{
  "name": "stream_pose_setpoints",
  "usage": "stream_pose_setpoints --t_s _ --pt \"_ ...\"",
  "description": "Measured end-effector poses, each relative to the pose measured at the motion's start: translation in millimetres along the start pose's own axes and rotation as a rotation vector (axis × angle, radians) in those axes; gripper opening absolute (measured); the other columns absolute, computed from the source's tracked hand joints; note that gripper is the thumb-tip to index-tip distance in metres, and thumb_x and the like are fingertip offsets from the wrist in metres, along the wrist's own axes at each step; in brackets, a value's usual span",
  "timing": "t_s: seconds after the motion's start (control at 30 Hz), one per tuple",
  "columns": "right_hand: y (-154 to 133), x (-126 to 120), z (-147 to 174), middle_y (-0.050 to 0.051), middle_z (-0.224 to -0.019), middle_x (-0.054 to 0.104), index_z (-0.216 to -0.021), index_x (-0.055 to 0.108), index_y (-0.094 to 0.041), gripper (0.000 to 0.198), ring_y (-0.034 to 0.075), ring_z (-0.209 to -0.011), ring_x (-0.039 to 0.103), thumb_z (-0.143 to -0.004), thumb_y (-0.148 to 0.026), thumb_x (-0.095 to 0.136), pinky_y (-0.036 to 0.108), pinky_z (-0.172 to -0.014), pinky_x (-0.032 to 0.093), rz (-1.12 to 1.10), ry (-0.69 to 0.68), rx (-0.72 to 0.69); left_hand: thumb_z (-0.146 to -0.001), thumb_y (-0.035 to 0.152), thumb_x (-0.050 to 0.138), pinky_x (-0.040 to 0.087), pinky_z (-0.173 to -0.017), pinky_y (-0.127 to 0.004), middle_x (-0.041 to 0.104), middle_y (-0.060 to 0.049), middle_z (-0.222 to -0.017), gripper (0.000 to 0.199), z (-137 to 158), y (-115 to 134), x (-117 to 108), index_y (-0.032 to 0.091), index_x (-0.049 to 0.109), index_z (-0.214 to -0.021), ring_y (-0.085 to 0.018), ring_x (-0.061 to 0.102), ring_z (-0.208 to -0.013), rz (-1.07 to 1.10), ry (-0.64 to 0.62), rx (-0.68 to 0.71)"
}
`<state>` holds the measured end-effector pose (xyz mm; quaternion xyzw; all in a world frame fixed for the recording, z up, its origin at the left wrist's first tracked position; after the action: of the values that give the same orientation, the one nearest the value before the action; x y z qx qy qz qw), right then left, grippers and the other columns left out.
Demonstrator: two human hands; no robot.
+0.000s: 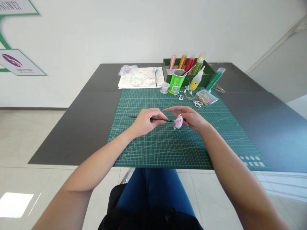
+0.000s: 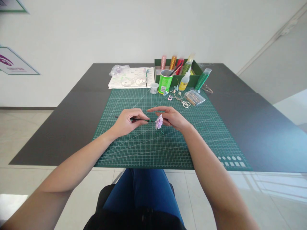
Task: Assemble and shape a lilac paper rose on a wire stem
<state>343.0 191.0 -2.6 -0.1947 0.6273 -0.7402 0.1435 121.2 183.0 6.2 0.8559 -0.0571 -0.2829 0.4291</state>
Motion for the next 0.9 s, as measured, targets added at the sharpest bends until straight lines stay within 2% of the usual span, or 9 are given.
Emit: stream_pose_setpoints --t_s 0.27,0.53,0.8,0.9 --pt "5.8 3.3 -2.8 -0.009 -0.044 0.047 -0.118 0.076 -0.010 0.035 0.006 -0.037 0.024 -0.089 -0.028 0.071 0.021 -0.037 0.014 -0.010 -0.017 -0.007 -0.091 0.021 0.080 0.055 -0.070 -0.026 0.075 -0.003 -0.083 0.005 -0.2 -1.4 -1.0 0.018 0.078 -0.091 -0.013 0.069 -0.075 0.054 0.050 -0.003" --pt "12.2 2.3 -6.6 -0.008 -0.046 0.051 -0.106 0.078 -0.014 0.032 0.006 -0.036 0.028 -0.077 -0.025 0.075 0.021 -0.035 0.015 -0.034 -0.040 -0.013 -0.089 0.018 0.080 0.059 -0.075 -0.026 0.078 -0.005 -0.089 0.004 -0.1 -0.1 -2.5 0.017 0.077 -0.092 -0.014 0.073 -0.080 0.123 0.090 -0.048" --pt "15.5 2.0 -7.5 -0.011 -0.042 0.048 -0.107 0.076 -0.014 0.029 0.006 -0.032 0.027 -0.080 -0.024 0.071 0.021 -0.035 0.016 0.001 -0.072 -0.024 -0.090 0.021 0.080 0.061 -0.079 -0.028 0.079 -0.006 -0.094 0.008 -0.3 0.0 -2.0 0.017 0.074 -0.094 -0.015 0.075 -0.083 0.158 0.095 -0.083" --pt "14.3 4.3 -6.4 -0.011 -0.042 0.047 -0.105 0.075 -0.014 0.026 0.006 -0.033 0.027 -0.081 -0.026 0.073 0.021 -0.036 0.016 0.015 -0.084 -0.033 -0.089 0.019 0.081 0.060 -0.077 -0.026 0.077 -0.003 -0.088 0.012 -0.4 0.3 -1.9 0.017 0.075 -0.099 -0.014 0.073 -0.080 0.167 0.099 -0.078"
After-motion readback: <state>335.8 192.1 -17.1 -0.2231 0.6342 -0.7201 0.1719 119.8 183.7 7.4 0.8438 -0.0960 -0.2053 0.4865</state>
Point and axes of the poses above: each hand's wrist, its own z-axis away from the middle knuckle, its own x-axis out of the palm, y = z × x, the point moved 2 cm from there along -z, towards the middle knuckle
